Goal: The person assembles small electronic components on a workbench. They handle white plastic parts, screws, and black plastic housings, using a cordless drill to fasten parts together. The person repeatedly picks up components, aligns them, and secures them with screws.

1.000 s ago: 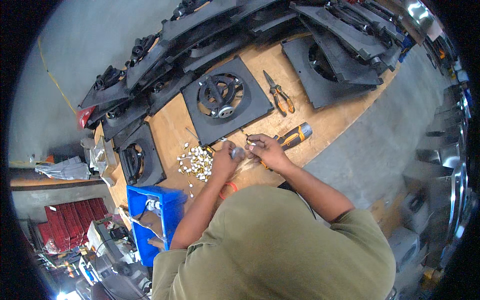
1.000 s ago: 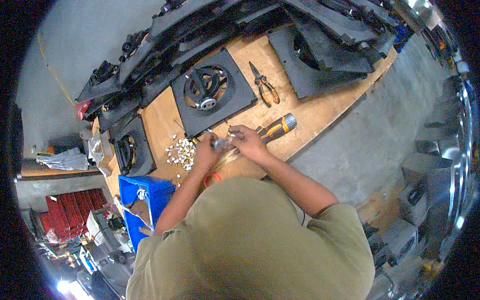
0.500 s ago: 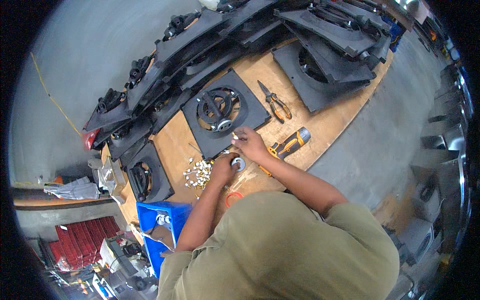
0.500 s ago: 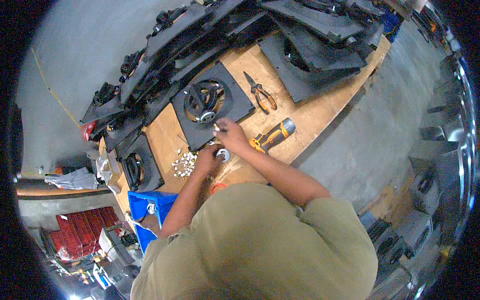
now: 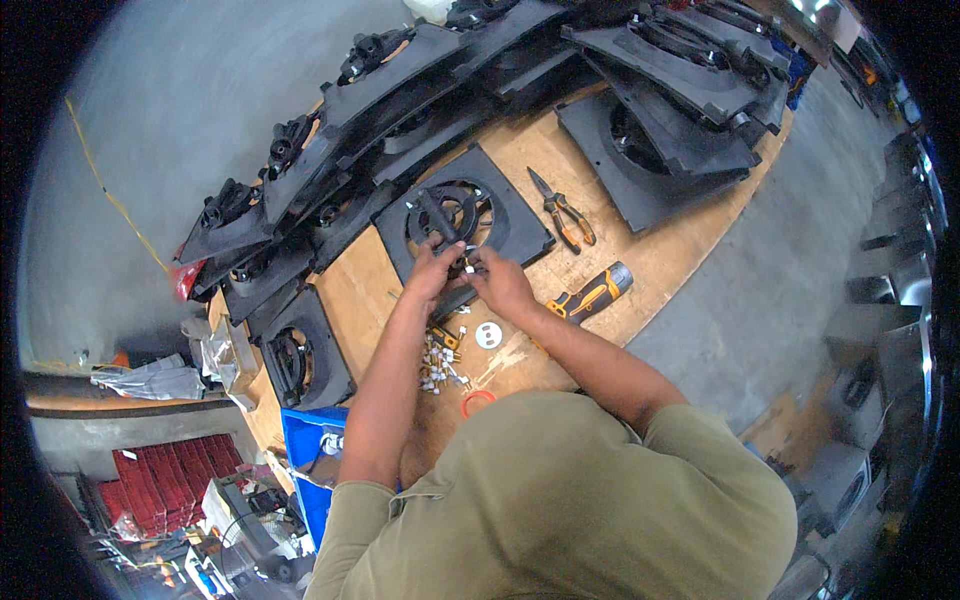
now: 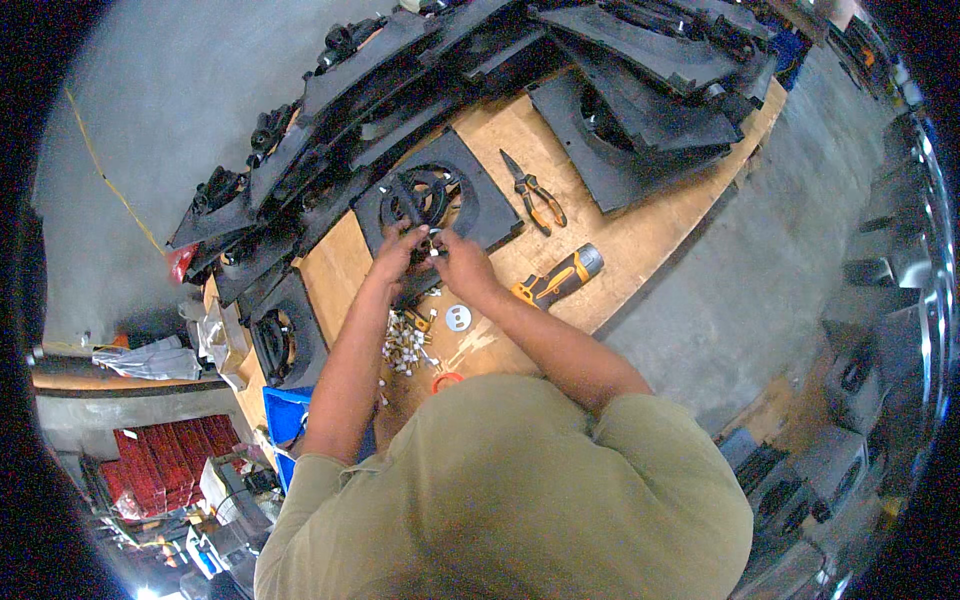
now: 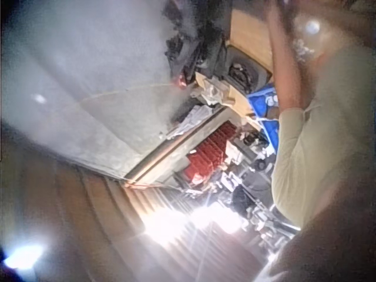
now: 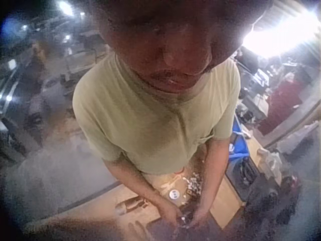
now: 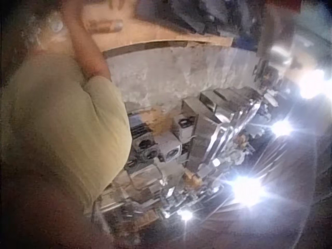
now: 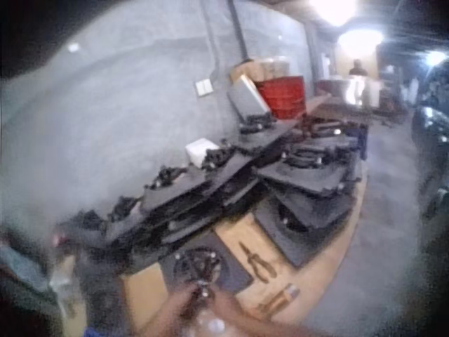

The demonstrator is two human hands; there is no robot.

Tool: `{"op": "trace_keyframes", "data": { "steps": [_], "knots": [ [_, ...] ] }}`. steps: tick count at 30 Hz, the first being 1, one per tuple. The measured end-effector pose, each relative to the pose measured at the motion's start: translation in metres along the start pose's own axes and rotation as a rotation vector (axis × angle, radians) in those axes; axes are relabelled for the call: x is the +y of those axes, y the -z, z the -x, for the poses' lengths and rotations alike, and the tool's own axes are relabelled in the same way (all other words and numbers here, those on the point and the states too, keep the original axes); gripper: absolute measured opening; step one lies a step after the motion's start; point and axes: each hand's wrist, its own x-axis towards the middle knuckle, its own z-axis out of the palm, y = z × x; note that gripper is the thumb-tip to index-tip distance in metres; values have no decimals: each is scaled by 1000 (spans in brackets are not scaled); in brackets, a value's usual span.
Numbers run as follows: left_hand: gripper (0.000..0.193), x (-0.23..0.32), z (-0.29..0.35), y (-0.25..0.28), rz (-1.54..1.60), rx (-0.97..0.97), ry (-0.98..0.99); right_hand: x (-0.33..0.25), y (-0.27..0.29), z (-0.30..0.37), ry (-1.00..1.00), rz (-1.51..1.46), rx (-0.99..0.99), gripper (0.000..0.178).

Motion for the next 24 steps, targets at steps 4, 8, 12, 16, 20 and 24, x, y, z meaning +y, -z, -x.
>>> {"op": "trace_keyframes", "data": {
  "steps": [4, 8, 12, 16, 20, 24],
  "knots": [
    [84, 19, -13, 0, -345, -19, 27, 0, 2, 2, 143, 34, 18, 30],
    [95, 36, -33, -8, -764, -42, 21, 4, -2, 6, 125, 164, -1, 23],
    [92, 39, -43, -16, -1012, -9, -10, 11, -6, 7, 189, 21, 112, 22],
    [89, 37, -42, -14, -1034, -19, -64, 14, -11, 9, 190, -41, 136, 18],
    [87, 36, -42, -10, -875, -105, 3, 13, -11, 10, 206, 22, 131, 16],
    [83, 34, -45, -11, -862, -55, 48, 13, -7, 9, 278, 85, 109, 17]
  ]
}}
